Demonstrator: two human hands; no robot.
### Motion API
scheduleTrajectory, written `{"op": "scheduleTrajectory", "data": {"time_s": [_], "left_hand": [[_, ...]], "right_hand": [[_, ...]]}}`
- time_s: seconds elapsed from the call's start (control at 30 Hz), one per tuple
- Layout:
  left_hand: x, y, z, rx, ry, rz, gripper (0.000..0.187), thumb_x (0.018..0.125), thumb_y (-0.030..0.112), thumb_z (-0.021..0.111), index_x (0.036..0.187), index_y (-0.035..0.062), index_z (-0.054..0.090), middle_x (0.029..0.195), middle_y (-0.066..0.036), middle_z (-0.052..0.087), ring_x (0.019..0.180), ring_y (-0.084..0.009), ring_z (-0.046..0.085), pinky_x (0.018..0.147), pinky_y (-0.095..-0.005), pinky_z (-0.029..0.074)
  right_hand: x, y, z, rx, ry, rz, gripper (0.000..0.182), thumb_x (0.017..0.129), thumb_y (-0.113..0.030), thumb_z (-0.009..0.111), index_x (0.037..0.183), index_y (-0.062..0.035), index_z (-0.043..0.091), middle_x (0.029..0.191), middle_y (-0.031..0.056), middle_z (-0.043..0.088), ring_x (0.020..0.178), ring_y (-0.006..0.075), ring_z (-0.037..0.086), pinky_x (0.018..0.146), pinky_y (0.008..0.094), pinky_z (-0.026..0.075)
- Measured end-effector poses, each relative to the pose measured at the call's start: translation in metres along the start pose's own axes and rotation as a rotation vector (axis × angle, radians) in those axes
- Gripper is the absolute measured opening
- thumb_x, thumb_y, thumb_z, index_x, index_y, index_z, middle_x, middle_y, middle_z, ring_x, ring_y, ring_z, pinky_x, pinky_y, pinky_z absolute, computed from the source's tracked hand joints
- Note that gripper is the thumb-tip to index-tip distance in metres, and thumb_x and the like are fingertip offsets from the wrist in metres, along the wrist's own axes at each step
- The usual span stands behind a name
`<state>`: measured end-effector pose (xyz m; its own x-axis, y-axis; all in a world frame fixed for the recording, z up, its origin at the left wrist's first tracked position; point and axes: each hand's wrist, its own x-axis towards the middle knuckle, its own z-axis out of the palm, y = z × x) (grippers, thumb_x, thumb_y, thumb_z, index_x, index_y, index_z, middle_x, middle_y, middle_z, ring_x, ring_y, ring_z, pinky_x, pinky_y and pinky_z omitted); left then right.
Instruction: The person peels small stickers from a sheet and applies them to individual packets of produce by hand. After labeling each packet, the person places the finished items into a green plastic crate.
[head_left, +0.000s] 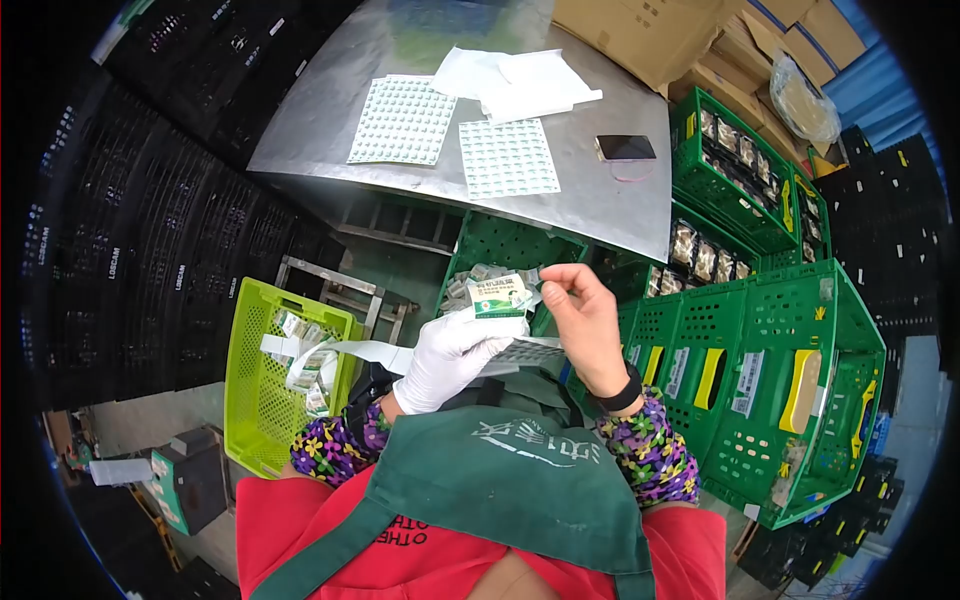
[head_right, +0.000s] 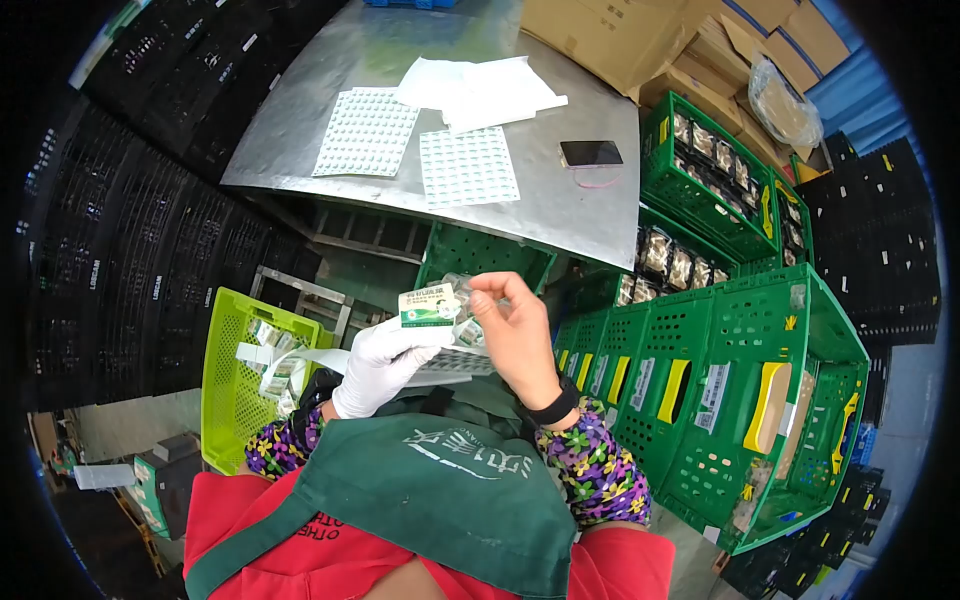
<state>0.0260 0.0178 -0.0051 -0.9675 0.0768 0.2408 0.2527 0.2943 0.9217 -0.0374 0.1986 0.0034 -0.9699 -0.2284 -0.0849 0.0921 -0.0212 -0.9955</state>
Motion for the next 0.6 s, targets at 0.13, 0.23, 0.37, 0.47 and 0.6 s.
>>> {"op": "scheduleTrajectory", "data": {"time_s": [0.13,0.23,0.37,0.47,0.6], "left_hand": [[0.001,0.004,-0.001,0.101,0.009,0.053,0.022,0.083,0.008,0.072,0.104,0.0118,0.074,0.101,-0.011,0.071,0.090,-0.0276,0.070,0.076,-0.0332,0.055],[0.000,0.004,-0.002,0.183,-0.007,0.073,0.020,0.084,0.007,0.071,0.103,0.0104,0.074,0.100,-0.012,0.072,0.089,-0.0272,0.070,0.076,-0.0326,0.055],[0.001,0.004,-0.001,-0.026,0.026,-0.068,0.020,0.085,0.005,0.069,0.104,0.0070,0.073,0.099,-0.013,0.071,0.087,-0.0269,0.070,0.075,-0.0326,0.055],[-0.002,-0.004,-0.002,-0.018,0.081,-0.052,0.021,0.085,0.004,0.068,0.105,0.0053,0.072,0.100,-0.014,0.071,0.088,-0.0273,0.071,0.075,-0.0327,0.055],[-0.002,-0.003,-0.001,0.152,0.071,0.024,0.021,0.082,0.007,0.071,0.103,0.0090,0.073,0.098,-0.013,0.071,0.087,-0.0309,0.069,0.073,-0.0350,0.055]], "right_hand": [[-0.002,-0.012,0.001,-0.195,0.005,0.043,0.019,0.090,-0.011,0.066,0.106,-0.0005,0.062,0.092,0.0030,0.063,0.077,0.0088,0.056,0.068,0.0242,0.045],[-0.006,-0.015,0.001,-0.524,-0.051,-0.074,0.016,0.086,-0.011,0.068,0.098,-0.0022,0.062,0.091,0.0073,0.062,0.074,0.0191,0.058,0.066,0.0283,0.045],[-0.008,-0.018,0.002,-0.453,0.035,-0.310,0.010,0.085,-0.008,0.069,0.087,-0.0019,0.062,0.088,0.0086,0.058,0.071,0.0226,0.055,0.062,0.0298,0.043],[0.006,-0.004,-0.014,-0.337,0.275,-0.357,0.007,0.087,-0.004,0.068,0.085,-0.0008,0.061,0.087,0.0042,0.055,0.069,0.0126,0.048,0.059,0.0258,0.038],[-0.005,-0.014,-0.004,-0.249,0.031,-0.150,0.009,0.087,-0.008,0.068,0.085,-0.0001,0.064,0.088,0.0048,0.058,0.079,0.0137,0.053,0.066,0.0263,0.041]]}}
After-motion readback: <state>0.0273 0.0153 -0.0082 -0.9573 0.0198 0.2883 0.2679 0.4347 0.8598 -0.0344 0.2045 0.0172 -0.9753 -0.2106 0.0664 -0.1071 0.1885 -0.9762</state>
